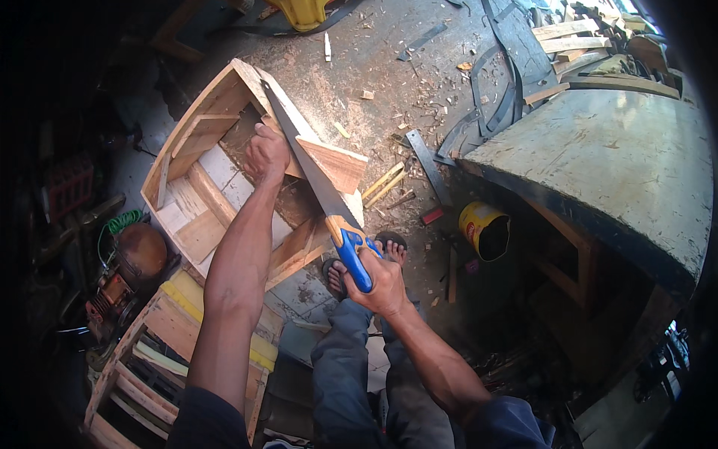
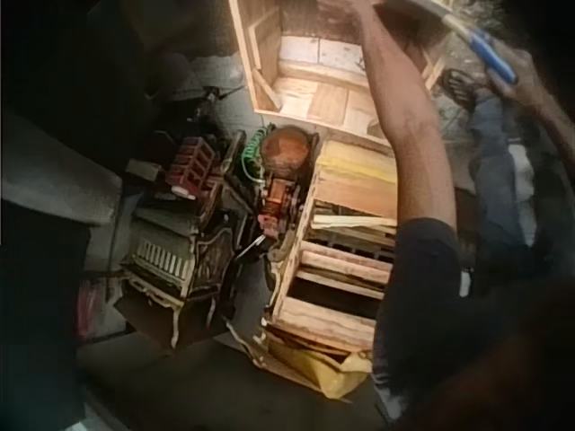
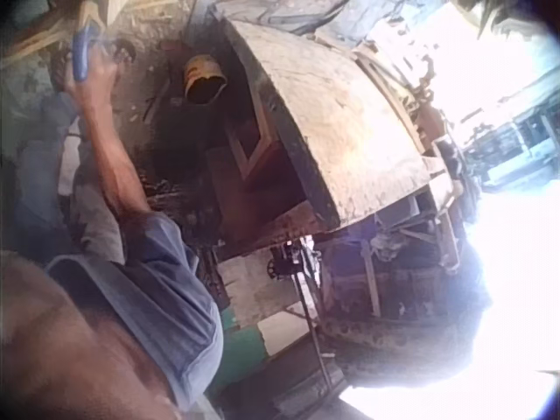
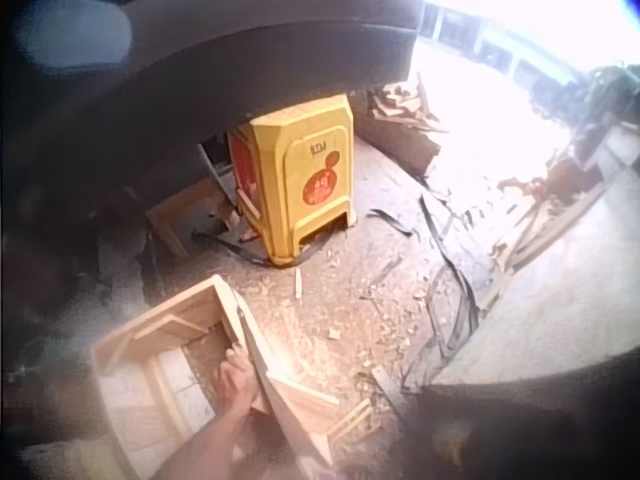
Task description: The person assembles a wooden box by fitting wooden planks together and securing them with nails using a hammer. They adjust the planks and hammer nails into place to form the box structure.
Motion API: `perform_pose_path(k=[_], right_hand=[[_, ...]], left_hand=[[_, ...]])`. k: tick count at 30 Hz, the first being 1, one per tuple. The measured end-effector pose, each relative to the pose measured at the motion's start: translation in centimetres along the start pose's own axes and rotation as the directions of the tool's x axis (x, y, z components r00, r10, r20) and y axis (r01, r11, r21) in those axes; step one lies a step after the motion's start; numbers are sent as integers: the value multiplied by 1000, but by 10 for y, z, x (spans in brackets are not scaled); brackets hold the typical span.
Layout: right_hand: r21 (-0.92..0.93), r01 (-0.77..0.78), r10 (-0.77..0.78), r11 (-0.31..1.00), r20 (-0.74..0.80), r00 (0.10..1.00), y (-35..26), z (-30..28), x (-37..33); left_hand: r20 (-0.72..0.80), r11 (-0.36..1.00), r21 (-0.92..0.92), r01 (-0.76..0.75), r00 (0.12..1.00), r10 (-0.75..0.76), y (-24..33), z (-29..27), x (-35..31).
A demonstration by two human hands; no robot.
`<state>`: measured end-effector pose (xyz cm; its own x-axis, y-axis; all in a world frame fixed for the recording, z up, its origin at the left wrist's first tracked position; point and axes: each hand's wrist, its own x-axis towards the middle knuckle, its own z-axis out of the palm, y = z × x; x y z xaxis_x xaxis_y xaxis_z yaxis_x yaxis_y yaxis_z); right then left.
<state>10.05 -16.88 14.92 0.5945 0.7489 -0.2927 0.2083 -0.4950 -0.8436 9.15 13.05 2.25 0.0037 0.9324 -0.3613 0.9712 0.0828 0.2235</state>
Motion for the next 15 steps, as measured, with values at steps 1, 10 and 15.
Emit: perform_pose_path(k=[1,10,15], right_hand=[[13,-76,75,997,24,997,-15,-12,-7],[-139,-243,260,960,113,959,-114,-138,-115],[-85,-185,184,979,-20,983,-39,-7,39]], left_hand=[[9,1000,8,2,1000,-2,2,0,4],[35,1000,-4,5,999,-5,8,-11,5],[35,999,1,-43,998,43,10,-4,-7]])
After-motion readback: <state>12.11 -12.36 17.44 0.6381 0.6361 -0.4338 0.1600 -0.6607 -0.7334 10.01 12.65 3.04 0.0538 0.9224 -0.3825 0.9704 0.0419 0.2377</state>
